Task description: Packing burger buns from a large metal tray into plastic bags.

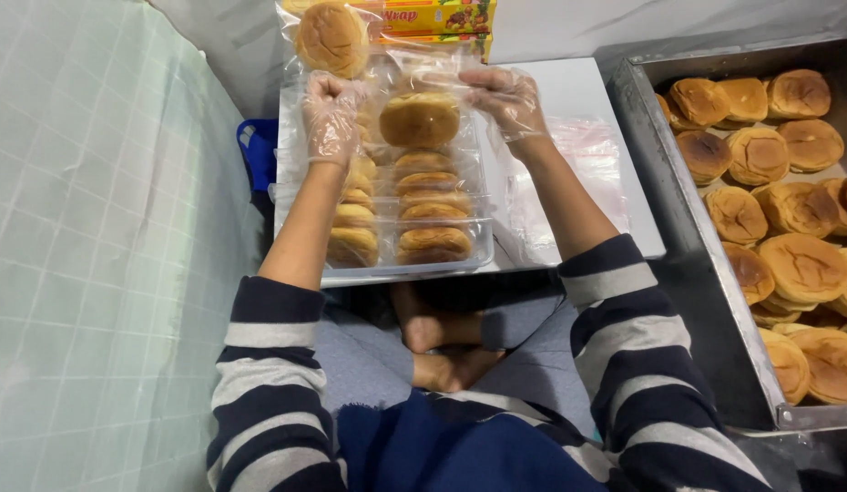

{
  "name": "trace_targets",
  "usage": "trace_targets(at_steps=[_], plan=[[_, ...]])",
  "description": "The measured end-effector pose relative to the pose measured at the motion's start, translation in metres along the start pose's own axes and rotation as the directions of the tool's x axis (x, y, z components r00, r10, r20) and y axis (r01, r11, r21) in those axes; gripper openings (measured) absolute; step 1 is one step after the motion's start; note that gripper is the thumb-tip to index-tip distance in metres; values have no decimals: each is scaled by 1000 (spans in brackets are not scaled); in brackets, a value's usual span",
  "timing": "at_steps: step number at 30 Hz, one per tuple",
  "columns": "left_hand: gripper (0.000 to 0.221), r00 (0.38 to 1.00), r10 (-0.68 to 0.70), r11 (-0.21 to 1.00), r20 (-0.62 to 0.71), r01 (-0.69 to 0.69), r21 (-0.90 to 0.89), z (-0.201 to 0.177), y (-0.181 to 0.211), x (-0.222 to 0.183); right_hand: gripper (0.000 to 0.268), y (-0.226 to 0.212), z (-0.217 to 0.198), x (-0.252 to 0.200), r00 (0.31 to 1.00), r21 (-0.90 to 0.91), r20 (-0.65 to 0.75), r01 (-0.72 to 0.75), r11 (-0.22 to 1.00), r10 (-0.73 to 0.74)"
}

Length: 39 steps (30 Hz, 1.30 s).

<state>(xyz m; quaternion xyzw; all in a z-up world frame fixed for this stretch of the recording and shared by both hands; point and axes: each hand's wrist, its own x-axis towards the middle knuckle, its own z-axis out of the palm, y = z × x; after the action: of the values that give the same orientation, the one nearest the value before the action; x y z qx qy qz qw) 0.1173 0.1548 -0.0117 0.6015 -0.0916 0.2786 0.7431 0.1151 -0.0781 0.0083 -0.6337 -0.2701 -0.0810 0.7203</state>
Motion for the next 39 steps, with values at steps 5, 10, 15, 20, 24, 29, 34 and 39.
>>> trace_targets(at_steps=[5, 10, 15, 20, 24, 29, 34, 39], plan=[[21, 999, -55, 995, 0, 54, -89, 2, 11, -5, 16, 8, -3, 3, 990, -340, 20, 140, 930, -142], [29, 991, -53, 992, 121, 38, 123, 1, 32, -7, 6, 13, -4, 3, 972, -627, 78, 220, 747, -220], [20, 959, -48, 899, 280, -81, 431, 0, 45, -7, 9, 16, -7, 4, 973, -640, 88, 220, 736, -214], [7, 908, 230, 700, 351, -405, 588, 1, 43, 1, 10, 16, -2, 4, 989, -630, 51, 138, 764, -136], [8, 868, 244, 681, 433, -471, 560, 5, 63, 0, 4, 18, 4, 0, 993, -580, -2, 95, 809, -118], [6, 859, 247, 651, 448, -490, 580, 2, 63, -3, 8, 15, 11, 2, 971, -471, -38, 190, 861, -236], [5, 937, 155, 804, 312, -303, 512, -8, 55, -11, 8, 20, 7, 26, 980, -343, -143, 80, 936, -136], [13, 948, -199, 592, 249, -86, 801, -21, 93, -36, 17, 28, -29, 72, 943, -52, -332, -46, 998, 26]])
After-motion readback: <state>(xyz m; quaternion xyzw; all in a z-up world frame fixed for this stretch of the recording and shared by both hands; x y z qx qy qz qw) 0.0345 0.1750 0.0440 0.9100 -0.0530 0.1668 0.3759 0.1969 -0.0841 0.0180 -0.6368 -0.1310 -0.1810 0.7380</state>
